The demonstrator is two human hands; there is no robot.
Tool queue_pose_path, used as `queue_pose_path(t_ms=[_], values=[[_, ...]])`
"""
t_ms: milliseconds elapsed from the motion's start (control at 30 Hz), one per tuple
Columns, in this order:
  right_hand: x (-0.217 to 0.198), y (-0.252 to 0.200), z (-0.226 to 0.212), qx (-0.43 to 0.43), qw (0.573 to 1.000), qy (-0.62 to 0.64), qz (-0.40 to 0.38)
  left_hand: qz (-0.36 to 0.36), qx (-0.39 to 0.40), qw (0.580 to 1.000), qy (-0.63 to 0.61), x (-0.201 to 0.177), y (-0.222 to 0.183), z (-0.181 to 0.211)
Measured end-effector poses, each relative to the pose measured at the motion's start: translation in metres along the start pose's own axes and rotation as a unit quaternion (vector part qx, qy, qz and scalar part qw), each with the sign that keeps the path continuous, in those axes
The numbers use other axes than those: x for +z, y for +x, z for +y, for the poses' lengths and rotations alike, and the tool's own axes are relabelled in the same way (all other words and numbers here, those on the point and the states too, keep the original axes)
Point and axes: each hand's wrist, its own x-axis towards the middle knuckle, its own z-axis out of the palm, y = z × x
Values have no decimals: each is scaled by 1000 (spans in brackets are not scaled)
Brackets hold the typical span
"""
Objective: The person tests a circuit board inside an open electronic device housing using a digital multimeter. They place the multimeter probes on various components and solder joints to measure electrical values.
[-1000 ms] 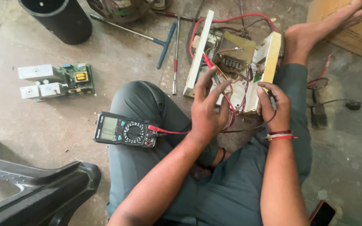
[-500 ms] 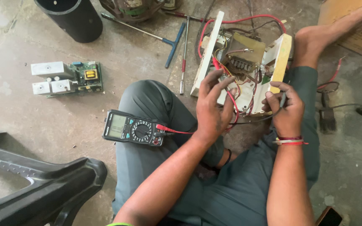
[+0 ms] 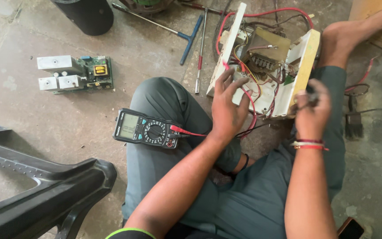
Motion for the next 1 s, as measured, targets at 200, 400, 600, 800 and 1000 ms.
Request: queue_pose_path(t_ms=[200,400,600,800,1000], values=[[3,1,18,7,998,-51,31,-12,-14,1000,2,2,-4,-7],[15,-6,-8,54,997,39,-27,-12,-7,999,31,4,-5,-13],[32,-27,-49,20,992,44,-118,-77,-28,996,28,-2,-5,7],[38,-47,-63,217,932,226,-185,-261,25,965,14,-24,7,87],[-3,-74,-71,151,905,330,-220,-400,116,888,195,-117,62,113]])
